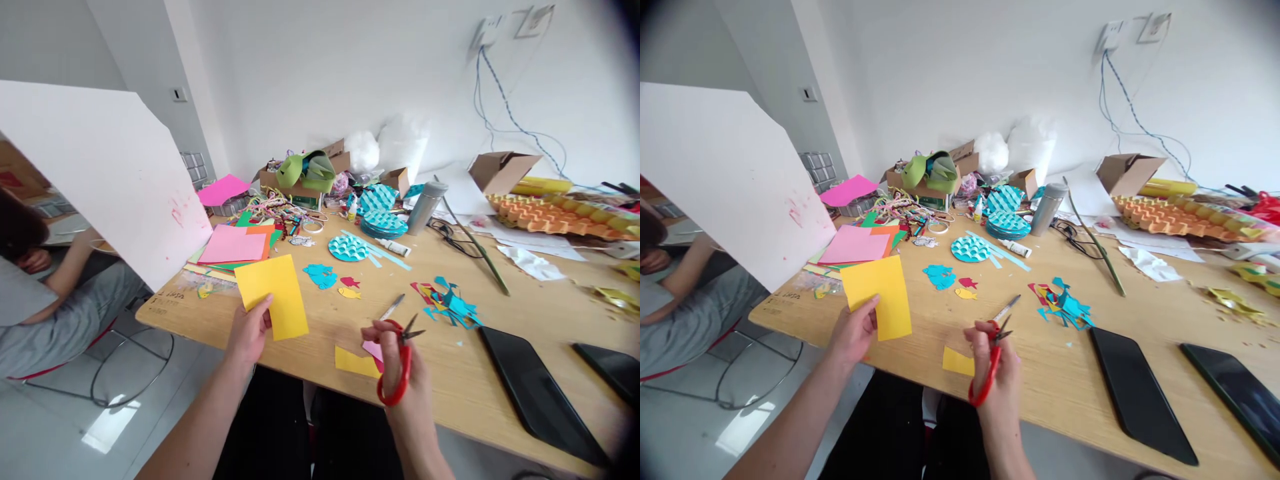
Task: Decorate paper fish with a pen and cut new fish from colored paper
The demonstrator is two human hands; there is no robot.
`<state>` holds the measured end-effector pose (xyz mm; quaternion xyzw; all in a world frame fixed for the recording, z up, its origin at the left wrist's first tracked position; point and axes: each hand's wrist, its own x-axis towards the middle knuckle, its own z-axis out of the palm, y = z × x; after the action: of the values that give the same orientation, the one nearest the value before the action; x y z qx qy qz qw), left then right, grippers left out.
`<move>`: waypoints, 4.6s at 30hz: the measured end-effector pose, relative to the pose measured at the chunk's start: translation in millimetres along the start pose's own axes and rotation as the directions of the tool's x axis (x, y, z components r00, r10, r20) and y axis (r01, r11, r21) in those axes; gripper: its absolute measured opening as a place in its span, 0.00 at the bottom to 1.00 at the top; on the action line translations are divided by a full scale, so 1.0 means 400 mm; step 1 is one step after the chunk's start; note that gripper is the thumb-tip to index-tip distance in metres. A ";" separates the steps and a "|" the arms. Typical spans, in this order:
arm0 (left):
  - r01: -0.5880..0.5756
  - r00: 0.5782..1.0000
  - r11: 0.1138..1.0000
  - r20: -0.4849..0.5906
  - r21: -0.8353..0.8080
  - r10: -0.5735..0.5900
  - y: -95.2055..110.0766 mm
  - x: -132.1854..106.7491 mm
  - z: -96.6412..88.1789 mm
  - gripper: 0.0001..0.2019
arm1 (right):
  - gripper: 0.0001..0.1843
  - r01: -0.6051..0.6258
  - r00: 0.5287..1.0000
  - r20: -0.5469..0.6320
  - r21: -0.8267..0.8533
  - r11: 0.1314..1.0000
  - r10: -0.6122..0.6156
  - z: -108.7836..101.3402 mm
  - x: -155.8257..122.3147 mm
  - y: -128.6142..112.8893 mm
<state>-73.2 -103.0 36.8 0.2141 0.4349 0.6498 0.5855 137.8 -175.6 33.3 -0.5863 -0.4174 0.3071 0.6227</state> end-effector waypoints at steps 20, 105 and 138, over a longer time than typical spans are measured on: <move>-0.190 0.979 0.974 0.095 0.124 0.179 -0.035 0.299 0.139 0.22 | 0.27 0.106 0.911 0.408 -0.080 0.991 -0.064 0.055 0.354 -0.085; -0.074 0.972 0.984 0.233 0.163 0.035 -0.080 0.215 0.233 0.14 | 0.35 -0.101 0.738 0.651 -0.157 0.982 0.180 0.149 0.296 0.032; 0.101 0.966 0.986 0.226 0.131 -0.128 -0.071 0.209 0.229 0.12 | 0.34 -0.056 0.681 0.661 -0.381 0.923 0.314 0.157 0.297 0.057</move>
<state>-3.3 3.0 42.6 0.2977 0.4123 0.5583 0.6555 139.9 -39.5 27.4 -0.5572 -0.6077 0.4970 0.2705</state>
